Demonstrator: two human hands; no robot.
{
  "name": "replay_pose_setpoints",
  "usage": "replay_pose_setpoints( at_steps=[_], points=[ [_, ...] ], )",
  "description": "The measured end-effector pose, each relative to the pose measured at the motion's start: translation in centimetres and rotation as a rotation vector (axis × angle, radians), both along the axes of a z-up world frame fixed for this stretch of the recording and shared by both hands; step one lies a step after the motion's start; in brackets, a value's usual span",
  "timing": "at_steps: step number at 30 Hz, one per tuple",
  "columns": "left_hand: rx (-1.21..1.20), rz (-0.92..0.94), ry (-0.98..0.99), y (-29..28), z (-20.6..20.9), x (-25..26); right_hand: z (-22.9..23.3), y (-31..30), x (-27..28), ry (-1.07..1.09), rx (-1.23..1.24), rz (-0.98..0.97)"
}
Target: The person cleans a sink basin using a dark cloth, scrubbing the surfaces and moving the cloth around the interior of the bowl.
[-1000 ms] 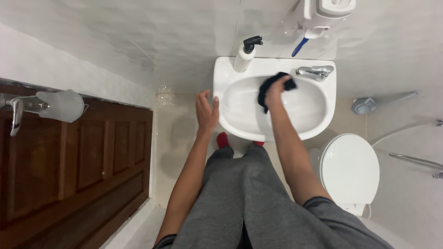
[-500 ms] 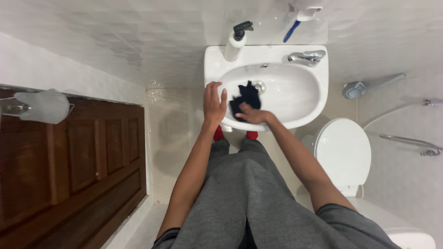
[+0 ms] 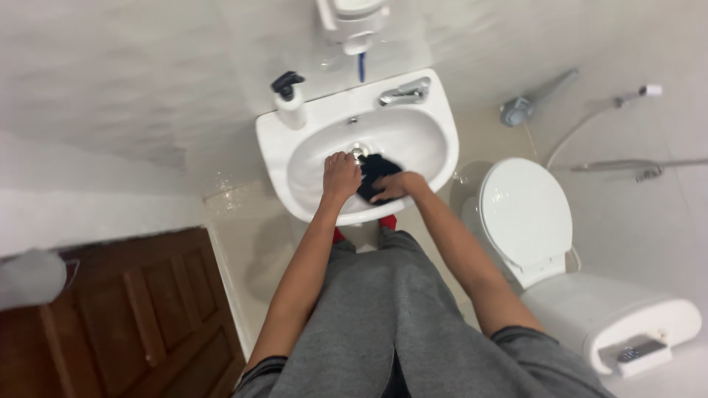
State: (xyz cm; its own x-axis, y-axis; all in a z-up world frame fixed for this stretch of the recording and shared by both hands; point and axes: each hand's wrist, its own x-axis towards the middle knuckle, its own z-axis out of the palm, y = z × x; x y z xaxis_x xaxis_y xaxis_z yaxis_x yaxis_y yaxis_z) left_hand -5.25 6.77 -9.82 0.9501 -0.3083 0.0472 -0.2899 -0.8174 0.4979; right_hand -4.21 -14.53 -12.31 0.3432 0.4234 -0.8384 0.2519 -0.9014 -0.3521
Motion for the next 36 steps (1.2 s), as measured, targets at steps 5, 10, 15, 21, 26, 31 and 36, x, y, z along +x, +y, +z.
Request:
replay_pose_setpoints(
  at_steps=[5, 10, 15, 21, 26, 31, 36],
  points=[
    [-0.07, -0.09, 0.138, -5.3, -2.0, 1.3, 0.1, -4.6, -1.0, -0.539, -0.192, -0.244],
    [-0.114, -0.095, 0.161, -7.7, -1.7, 3.6, -2.0, 0.0, -0.5, -0.178, 0.03, -0.083],
    [-0.114, -0.088, 0.152, -8.7, -1.3, 4.7, -1.7, 0.5, -0.8, 0.059, 0.152, -0.045],
    [0.002, -0.044, 0.472, -11.1, -1.7, 2.9, -0.3, -7.5, 1.1, -0.37, -0.16, 0.114],
    [-0.134, -0.111, 0.014, -12.4, -3.1, 0.7, -0.4, -7.4, -0.6, -0.647, -0.007, 0.004],
    [0.015, -0.18, 0.134, -14.0, -1.3, 2.1, 2.8, -8.2, 0.6, -0.238, 0.069, -0.046],
    [0.016, -0.14, 0.179, -14.3, -2.5, 1.3, 3.3, -9.9, 2.2, -0.547, 0.017, 0.11]
  ],
)
